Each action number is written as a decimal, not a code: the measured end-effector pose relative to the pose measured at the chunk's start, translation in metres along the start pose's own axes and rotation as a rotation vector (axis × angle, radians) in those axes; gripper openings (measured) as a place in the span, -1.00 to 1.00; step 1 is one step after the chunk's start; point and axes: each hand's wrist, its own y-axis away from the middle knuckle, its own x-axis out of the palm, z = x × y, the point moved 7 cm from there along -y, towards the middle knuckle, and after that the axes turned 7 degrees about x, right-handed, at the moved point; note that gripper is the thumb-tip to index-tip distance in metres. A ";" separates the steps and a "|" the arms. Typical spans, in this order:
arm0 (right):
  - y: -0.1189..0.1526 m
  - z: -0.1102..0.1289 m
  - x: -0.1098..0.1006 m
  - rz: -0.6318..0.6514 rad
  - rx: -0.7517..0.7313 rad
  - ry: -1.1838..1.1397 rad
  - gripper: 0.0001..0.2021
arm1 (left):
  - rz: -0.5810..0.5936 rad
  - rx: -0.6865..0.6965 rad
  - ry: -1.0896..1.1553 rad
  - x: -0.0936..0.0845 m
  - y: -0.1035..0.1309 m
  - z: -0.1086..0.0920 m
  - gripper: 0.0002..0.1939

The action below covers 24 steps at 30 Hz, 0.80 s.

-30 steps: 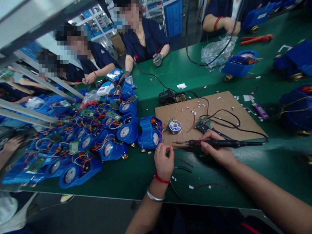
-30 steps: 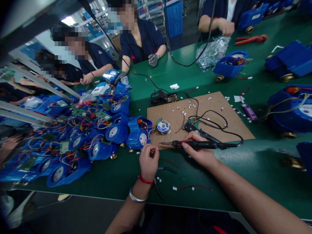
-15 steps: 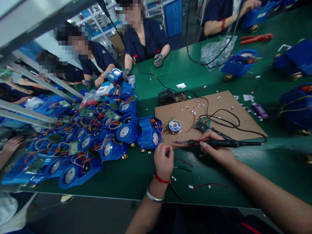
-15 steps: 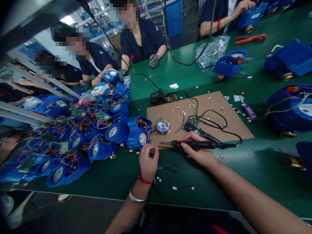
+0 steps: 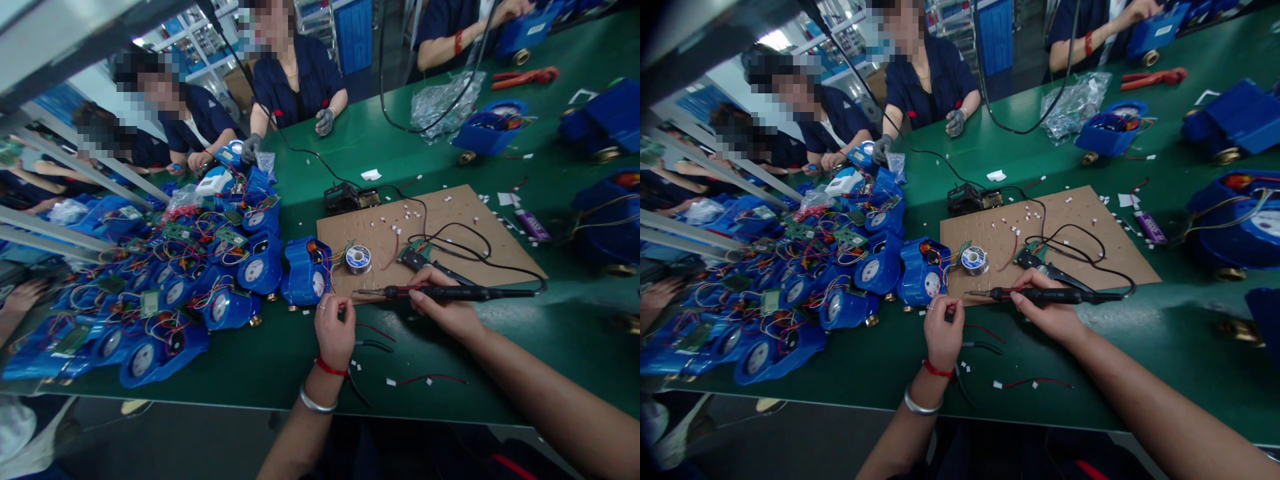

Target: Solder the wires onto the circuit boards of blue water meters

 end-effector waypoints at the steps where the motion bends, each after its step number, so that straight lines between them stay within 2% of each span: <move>1: 0.000 0.001 0.000 0.001 -0.002 0.001 -0.86 | 0.000 0.000 -0.001 0.000 0.000 0.000 -0.90; 9: 0.002 0.004 -0.001 -0.028 -0.005 -0.077 -0.86 | 0.004 0.008 -0.006 0.000 -0.001 -0.001 -0.89; 24: 0.001 0.000 -0.001 -0.031 -0.005 -0.013 -0.87 | 0.005 -0.001 -0.013 0.001 -0.002 -0.001 -0.89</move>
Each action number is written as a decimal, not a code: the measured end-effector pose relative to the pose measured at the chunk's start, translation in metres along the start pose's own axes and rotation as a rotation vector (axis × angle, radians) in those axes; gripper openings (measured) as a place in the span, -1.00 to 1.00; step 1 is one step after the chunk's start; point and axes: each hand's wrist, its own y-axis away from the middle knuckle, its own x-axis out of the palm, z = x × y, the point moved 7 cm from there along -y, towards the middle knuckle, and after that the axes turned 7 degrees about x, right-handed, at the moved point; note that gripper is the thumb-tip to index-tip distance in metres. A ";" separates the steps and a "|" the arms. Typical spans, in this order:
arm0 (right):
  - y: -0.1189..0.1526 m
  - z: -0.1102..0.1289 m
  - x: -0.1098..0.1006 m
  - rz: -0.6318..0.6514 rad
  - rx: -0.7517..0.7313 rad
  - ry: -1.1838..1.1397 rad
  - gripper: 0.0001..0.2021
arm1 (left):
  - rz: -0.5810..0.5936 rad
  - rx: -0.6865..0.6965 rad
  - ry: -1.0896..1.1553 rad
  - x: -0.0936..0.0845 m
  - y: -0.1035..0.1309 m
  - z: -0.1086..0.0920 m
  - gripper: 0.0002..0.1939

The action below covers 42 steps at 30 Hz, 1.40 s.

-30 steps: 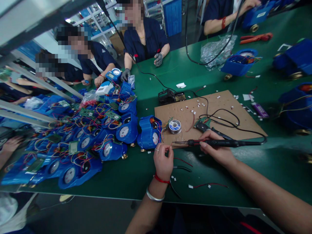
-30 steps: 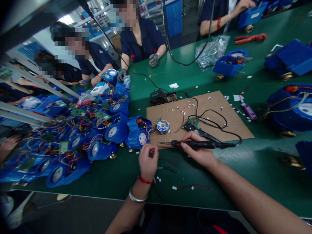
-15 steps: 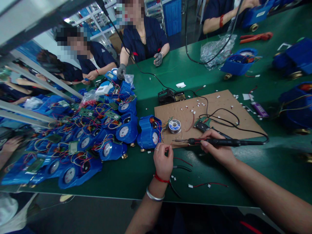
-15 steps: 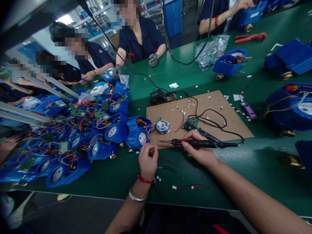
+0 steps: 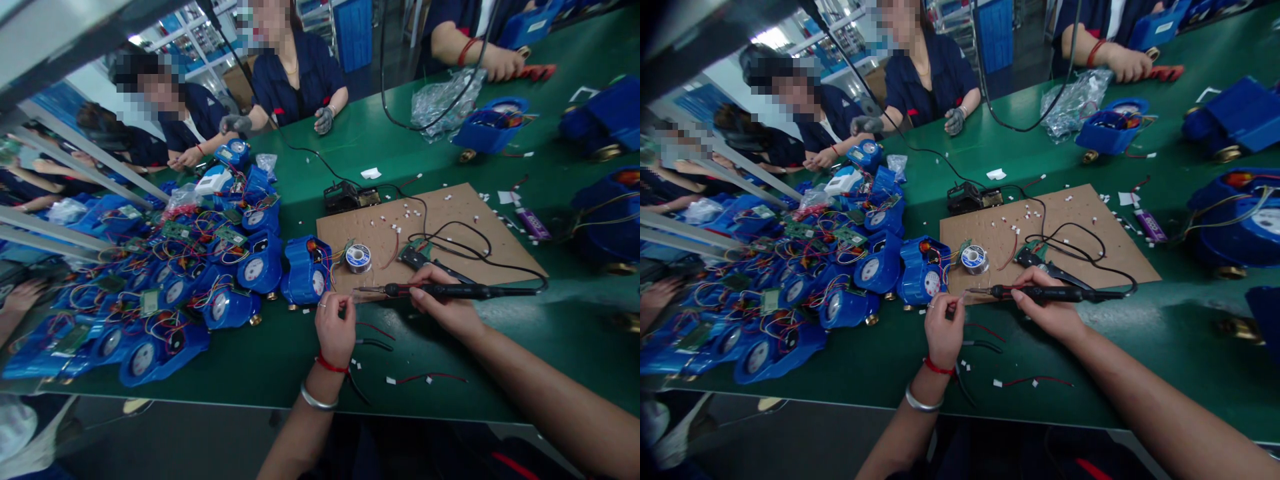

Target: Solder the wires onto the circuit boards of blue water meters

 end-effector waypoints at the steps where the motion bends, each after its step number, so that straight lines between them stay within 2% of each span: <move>1: 0.000 -0.001 0.000 0.001 0.000 -0.002 -0.87 | -0.001 0.000 -0.001 0.000 0.000 0.000 -0.89; 11: 0.002 0.001 0.000 -0.018 0.026 -0.093 -0.86 | -0.010 -0.003 0.014 0.000 0.001 0.002 -0.90; 17: 0.003 0.005 -0.008 -0.133 0.023 -0.171 -0.83 | -0.054 -0.006 0.110 -0.006 0.000 0.001 -0.94; 23: 0.001 0.007 -0.018 -0.238 -0.036 -0.235 -0.85 | -0.035 0.008 0.288 -0.003 0.003 0.004 -0.66; 32: 0.001 0.004 -0.013 -0.197 0.012 -0.222 -0.81 | -0.076 -0.056 0.276 -0.006 0.004 0.012 -0.82; 42: 0.002 0.004 -0.011 -0.175 0.029 -0.192 -0.80 | -0.074 0.001 0.251 -0.010 -0.002 0.004 -0.85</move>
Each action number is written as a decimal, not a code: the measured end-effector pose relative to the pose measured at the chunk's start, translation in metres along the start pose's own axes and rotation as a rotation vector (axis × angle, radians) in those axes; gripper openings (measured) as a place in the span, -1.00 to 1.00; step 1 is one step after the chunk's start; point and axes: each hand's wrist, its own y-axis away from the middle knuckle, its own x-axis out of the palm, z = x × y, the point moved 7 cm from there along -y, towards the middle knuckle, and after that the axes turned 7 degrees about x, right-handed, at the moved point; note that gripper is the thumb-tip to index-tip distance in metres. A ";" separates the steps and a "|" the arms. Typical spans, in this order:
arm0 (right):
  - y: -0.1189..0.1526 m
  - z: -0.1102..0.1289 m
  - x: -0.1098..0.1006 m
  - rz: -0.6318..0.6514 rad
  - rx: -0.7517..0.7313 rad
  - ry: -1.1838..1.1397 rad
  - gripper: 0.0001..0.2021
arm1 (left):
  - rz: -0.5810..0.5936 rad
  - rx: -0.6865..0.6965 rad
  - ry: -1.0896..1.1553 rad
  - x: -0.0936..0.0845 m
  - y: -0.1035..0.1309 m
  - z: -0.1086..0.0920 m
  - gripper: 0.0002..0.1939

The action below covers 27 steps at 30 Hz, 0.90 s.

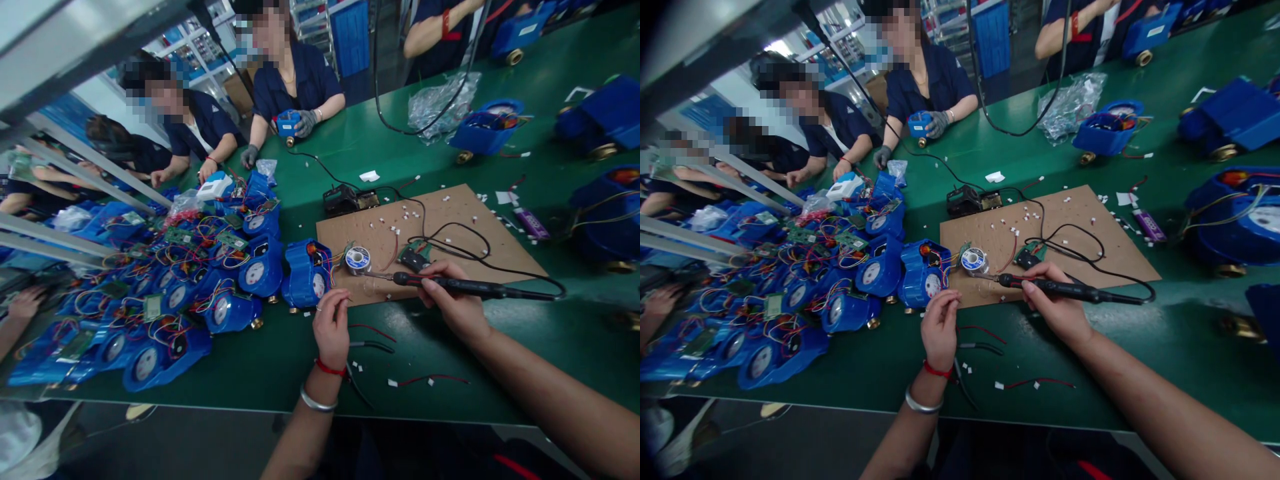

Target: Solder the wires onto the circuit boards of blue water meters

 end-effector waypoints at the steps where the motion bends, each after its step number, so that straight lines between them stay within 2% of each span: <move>1: 0.000 0.000 0.000 -0.002 0.000 0.002 -0.80 | -0.001 0.005 -0.014 0.000 0.000 0.000 -0.86; 6: 0.001 0.001 0.002 0.022 -0.002 0.008 -0.83 | 0.033 0.020 -0.070 0.005 0.000 0.004 -0.86; 12: 0.001 0.000 0.003 0.053 0.008 0.040 -0.83 | 0.078 -0.026 -0.120 0.013 -0.002 0.006 -0.89; 27: 0.002 -0.004 0.009 0.149 -0.024 0.215 -0.87 | 0.088 -0.059 -0.144 0.015 -0.003 0.008 -0.91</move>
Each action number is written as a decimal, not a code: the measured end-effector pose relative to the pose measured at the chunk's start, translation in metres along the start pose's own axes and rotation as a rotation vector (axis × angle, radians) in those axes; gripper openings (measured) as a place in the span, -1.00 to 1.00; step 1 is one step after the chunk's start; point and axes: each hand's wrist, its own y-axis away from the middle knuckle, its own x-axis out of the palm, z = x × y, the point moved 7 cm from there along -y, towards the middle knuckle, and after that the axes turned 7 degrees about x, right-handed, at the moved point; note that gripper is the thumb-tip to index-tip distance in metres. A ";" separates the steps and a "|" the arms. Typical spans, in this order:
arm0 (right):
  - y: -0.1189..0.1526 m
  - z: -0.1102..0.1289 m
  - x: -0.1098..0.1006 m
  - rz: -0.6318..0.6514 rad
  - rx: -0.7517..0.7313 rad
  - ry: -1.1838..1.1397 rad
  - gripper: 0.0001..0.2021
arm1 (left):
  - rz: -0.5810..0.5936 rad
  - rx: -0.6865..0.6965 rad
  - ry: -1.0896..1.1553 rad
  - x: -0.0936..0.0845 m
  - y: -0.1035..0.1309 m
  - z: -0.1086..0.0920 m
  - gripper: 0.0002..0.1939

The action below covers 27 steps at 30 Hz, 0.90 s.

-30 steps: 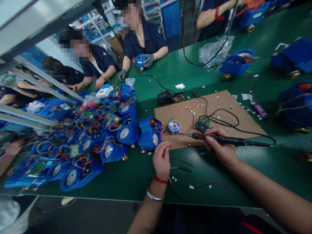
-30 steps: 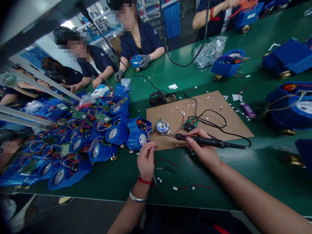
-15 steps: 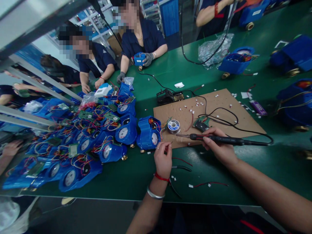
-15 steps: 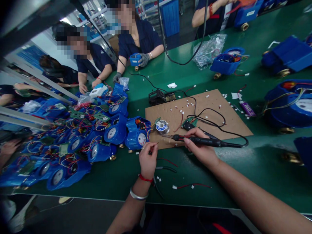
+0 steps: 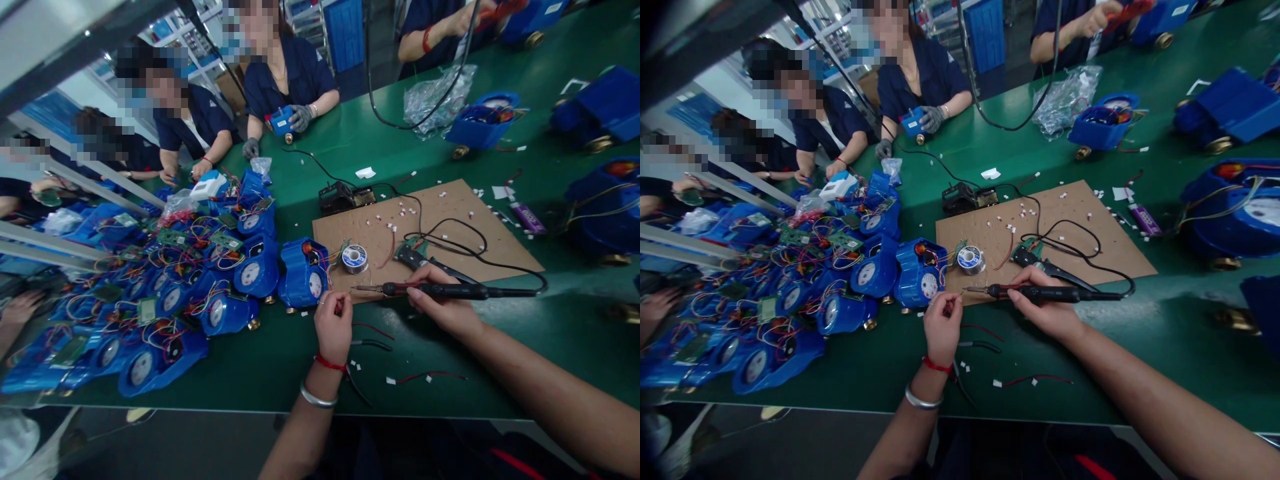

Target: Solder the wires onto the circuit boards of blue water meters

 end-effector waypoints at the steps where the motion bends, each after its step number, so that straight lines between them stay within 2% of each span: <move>1: 0.000 0.001 0.001 0.006 -0.005 0.004 -0.87 | -0.003 -0.003 0.001 0.000 0.000 0.000 -0.91; 15: -0.002 0.004 0.002 0.020 -0.054 0.036 -0.89 | -0.002 -0.012 0.004 0.000 -0.001 0.000 -0.90; 27: -0.001 0.001 0.001 0.007 -0.027 -0.003 -0.88 | 0.002 -0.017 -0.005 0.001 -0.001 0.002 -0.91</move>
